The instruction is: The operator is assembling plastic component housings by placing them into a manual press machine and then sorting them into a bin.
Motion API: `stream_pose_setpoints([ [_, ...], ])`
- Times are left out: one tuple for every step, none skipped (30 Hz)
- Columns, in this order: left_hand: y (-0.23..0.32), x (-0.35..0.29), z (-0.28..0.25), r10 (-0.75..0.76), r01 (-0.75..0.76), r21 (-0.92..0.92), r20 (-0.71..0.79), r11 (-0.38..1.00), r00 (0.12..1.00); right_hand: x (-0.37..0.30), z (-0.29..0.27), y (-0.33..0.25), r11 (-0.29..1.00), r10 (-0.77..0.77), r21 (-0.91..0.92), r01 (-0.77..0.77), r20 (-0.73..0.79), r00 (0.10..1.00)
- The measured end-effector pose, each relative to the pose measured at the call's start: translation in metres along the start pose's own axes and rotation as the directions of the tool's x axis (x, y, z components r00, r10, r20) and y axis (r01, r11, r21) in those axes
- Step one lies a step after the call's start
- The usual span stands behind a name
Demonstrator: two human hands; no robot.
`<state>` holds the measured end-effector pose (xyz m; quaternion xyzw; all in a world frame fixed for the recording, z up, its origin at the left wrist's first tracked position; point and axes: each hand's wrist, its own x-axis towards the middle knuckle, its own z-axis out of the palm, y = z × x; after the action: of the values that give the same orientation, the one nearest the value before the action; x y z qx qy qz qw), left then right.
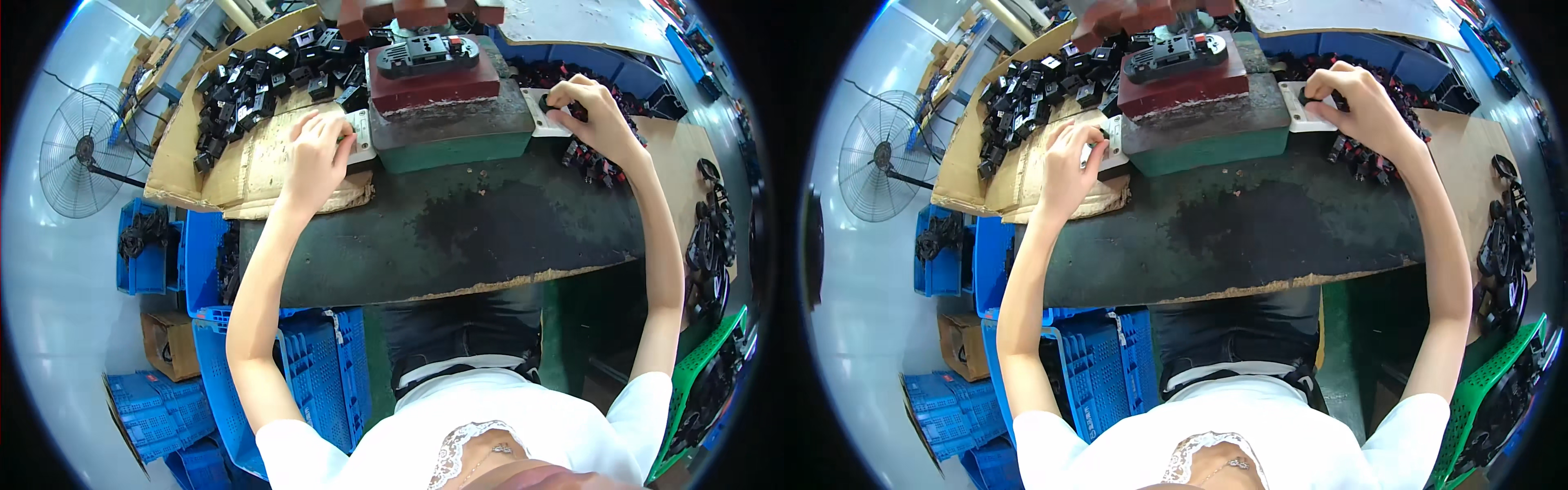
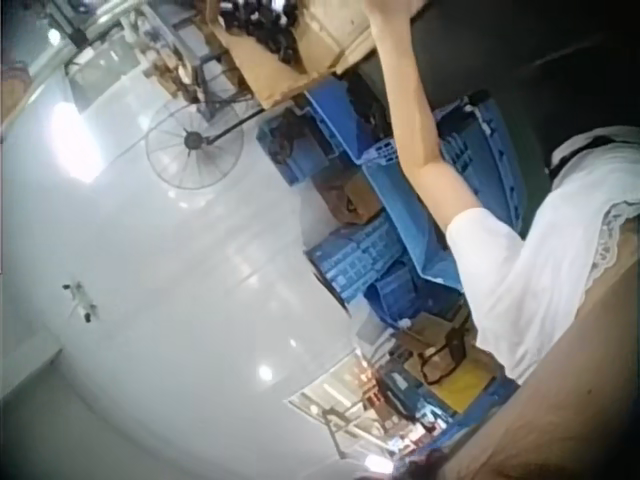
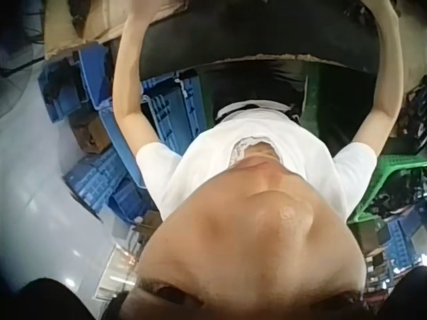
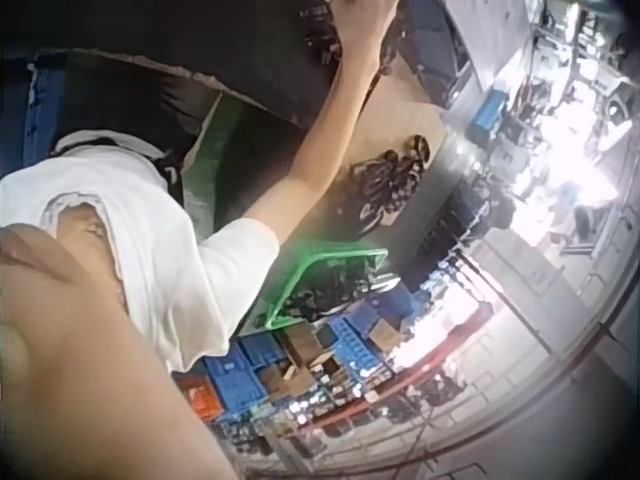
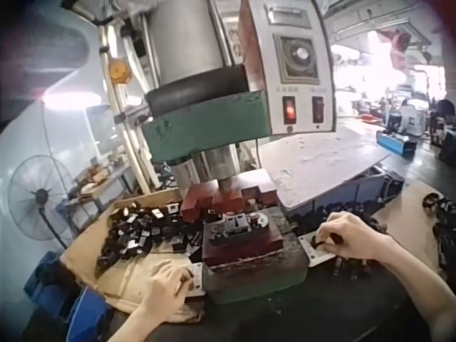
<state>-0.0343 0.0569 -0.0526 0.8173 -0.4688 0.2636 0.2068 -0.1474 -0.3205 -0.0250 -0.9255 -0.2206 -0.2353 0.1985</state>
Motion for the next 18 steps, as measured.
stream_pose_setpoints([
  [0.001, -0.001, -0.001, -0.012, 0.012, 0.010, 0.009, 1.000, 1.000, 0.001, 0.000, -0.002, 1.000, 0.017, 0.003, -0.017, 0.029, 0.999],
  [0.000, -0.002, -0.001, -0.006, 0.006, 0.016, 0.006, 1.000, 1.000, 0.002, -0.001, -0.003, 0.999, 0.034, 0.005, -0.034, 0.058, 0.998],
  [0.000, -0.003, -0.002, 0.001, -0.001, 0.018, 0.003, 1.000, 1.000, 0.002, 0.001, -0.003, 0.999, 0.034, 0.038, -0.036, 0.043, 0.998],
  [0.001, -0.003, -0.003, -0.006, 0.006, 0.018, 0.006, 1.000, 1.000, 0.002, 0.001, -0.005, 0.999, 0.033, 0.033, -0.034, 0.036, 0.999],
  [0.001, -0.003, -0.004, -0.012, 0.011, 0.017, 0.009, 1.000, 1.000, 0.001, 0.001, -0.007, 1.000, 0.025, 0.000, -0.025, 0.029, 0.999],
  [0.003, 0.000, 0.000, 0.011, -0.011, 0.025, -0.023, 1.000, 1.000, -0.003, -0.002, -0.008, 0.999, 0.027, -0.037, -0.027, 0.018, 0.999],
  [0.004, 0.002, 0.001, 0.029, -0.029, 0.019, -0.025, 0.999, 0.999, -0.007, -0.005, -0.010, 0.994, 0.104, -0.015, -0.104, 0.012, 0.994],
  [0.005, 0.002, -0.001, -0.001, 0.001, 0.016, -0.033, 1.000, 0.999, -0.008, -0.006, -0.011, 0.996, 0.090, -0.028, -0.090, 0.017, 0.996],
  [0.005, 0.005, 0.000, -0.015, 0.015, 0.002, -0.038, 1.000, 0.999, -0.010, -0.005, -0.010, 0.995, 0.092, -0.049, -0.091, 0.015, 0.996],
  [0.002, 0.003, 0.000, -0.017, 0.017, 0.007, -0.012, 1.000, 1.000, -0.010, 0.001, -0.005, 0.997, 0.019, -0.079, -0.021, -0.022, 1.000],
  [0.003, 0.003, 0.000, -0.028, 0.028, -0.005, -0.020, 1.000, 0.999, -0.011, 0.005, -0.002, 0.997, -0.031, -0.068, 0.029, -0.033, 0.999],
  [0.004, 0.000, -0.003, -0.044, 0.044, -0.010, -0.025, 0.999, 0.999, -0.012, 0.004, -0.006, 0.999, -0.035, -0.039, 0.033, -0.053, 0.998],
  [0.003, 0.000, 0.002, -0.036, 0.036, -0.024, -0.026, 0.999, 0.999, -0.019, 0.000, -0.004, 0.999, -0.013, -0.045, 0.011, -0.025, 1.000],
  [0.004, -0.002, 0.000, -0.036, 0.036, -0.016, -0.025, 0.999, 0.999, -0.024, -0.009, -0.001, 0.999, -0.032, -0.017, 0.032, 0.007, 0.999],
  [0.005, -0.003, -0.001, -0.030, 0.030, 0.008, -0.029, 1.000, 0.999, -0.029, -0.017, 0.005, 0.998, -0.060, 0.016, 0.059, 0.041, 0.997],
  [0.005, -0.007, -0.002, -0.035, 0.036, 0.037, -0.038, 0.999, 0.999, -0.043, -0.033, 0.013, 0.998, 0.045, -0.053, -0.043, 0.043, 0.998],
  [0.001, -0.015, 0.004, -0.118, 0.118, -0.016, -0.062, 0.993, 0.991, -0.057, -0.052, 0.028, 0.978, 0.179, -0.119, -0.171, 0.053, 0.982],
  [0.005, -0.013, 0.005, -0.099, 0.098, -0.025, -0.066, 0.995, 0.993, -0.076, -0.075, 0.057, 0.949, 0.181, -0.260, -0.176, -0.005, 0.983],
])
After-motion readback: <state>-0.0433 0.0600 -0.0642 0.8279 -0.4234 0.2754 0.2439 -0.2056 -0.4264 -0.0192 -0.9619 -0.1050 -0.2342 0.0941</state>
